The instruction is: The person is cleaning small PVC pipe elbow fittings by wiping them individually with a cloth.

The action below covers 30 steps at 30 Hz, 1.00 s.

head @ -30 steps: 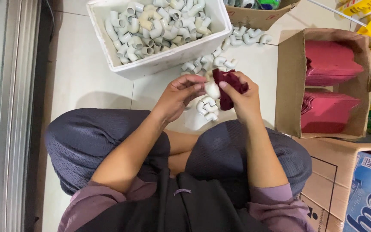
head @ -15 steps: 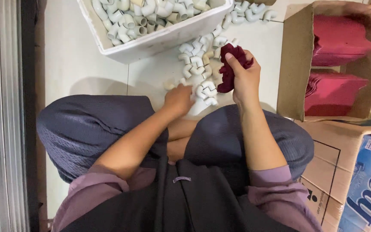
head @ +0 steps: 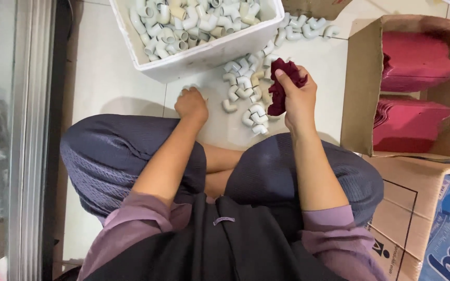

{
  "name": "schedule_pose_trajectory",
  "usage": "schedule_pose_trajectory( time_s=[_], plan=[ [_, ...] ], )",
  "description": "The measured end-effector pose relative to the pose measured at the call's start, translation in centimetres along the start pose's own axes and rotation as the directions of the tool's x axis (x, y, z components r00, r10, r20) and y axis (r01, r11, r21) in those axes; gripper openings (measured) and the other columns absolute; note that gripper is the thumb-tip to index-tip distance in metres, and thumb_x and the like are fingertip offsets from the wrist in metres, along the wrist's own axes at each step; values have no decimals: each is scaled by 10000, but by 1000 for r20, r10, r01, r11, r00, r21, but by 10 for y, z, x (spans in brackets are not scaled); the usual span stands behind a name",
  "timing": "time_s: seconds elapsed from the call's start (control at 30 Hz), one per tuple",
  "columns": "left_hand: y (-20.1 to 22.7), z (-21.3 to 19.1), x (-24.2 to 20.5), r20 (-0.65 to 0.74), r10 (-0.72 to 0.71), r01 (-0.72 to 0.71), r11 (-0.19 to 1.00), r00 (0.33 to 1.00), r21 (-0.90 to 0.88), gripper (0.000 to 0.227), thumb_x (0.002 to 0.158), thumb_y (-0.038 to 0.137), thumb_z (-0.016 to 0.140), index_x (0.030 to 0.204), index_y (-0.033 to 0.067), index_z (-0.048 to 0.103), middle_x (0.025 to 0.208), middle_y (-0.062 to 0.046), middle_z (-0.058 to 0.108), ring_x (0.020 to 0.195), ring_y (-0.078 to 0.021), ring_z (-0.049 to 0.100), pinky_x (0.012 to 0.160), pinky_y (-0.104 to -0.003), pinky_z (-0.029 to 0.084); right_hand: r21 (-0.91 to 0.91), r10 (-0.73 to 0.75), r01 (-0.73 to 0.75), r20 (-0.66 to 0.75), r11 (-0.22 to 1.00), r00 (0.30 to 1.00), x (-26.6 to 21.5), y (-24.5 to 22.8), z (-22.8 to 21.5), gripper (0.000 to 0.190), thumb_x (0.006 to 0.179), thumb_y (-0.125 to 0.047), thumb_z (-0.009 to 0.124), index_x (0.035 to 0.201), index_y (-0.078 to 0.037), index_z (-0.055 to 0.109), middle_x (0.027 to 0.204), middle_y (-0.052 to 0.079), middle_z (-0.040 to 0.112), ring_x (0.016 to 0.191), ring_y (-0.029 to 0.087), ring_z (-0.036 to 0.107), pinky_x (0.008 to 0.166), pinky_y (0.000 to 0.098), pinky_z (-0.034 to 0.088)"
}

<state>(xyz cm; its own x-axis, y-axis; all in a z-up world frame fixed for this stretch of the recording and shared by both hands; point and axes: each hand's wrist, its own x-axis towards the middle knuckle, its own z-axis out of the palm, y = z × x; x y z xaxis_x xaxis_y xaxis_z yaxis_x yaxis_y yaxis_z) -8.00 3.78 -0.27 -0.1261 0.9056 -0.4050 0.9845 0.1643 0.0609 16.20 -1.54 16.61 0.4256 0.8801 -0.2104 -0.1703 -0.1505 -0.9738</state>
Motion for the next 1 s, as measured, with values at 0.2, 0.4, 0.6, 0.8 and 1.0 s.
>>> schedule_pose_trajectory(
  time_s=[0.2,0.4,0.6,0.8,1.0],
  plan=[
    [8,12,3,-71,7,-16,992,997,-126,386,867,145,796,1152,-54,630,981,-193,648,925,-370,712,732,-555,597,-23,10,-9,29,1000,1000,8,24,-5,127,913,-105,775,1000,-61,694,811,99,661,663,211,707,565,306,581],
    [30,-15,-43,137,152,106,195,979,-975,385,863,130,758,1211,10,642,915,-149,716,772,-193,715,666,-253,549,17,222,-224,69,974,972,5,55,10,273,968,-216,637,1210,-98,594,931,80,603,787,188,634,634,260,546],
    [40,-97,-105,-32,110,-20,-105,993,-994,388,791,195,925,1050,-4,717,877,-59,620,871,-151,629,780,-278,568,-178,66,7,404,984,912,-48,39,34,553,1042,-259,589,1464,73,458,1403,383,523,1343,483,507,1110,551,433],
    [31,-129,-106,-260,341,-258,-51,903,-965,368,696,68,951,1017,41,773,891,-70,557,917,-155,596,650,-300,635,323,309,-517,518,793,798,-43,24,17,307,1030,-288,631,1150,-7,659,893,175,689,699,291,667,653,476,582],
    [33,-111,-105,-183,406,-194,-15,895,-981,387,859,18,747,1243,32,700,1090,-145,695,995,-215,692,935,-378,562,39,14,-25,264,999,964,-43,4,19,291,826,-82,831,1090,-55,711,886,83,667,832,191,664,723,327,581]
  ],
)
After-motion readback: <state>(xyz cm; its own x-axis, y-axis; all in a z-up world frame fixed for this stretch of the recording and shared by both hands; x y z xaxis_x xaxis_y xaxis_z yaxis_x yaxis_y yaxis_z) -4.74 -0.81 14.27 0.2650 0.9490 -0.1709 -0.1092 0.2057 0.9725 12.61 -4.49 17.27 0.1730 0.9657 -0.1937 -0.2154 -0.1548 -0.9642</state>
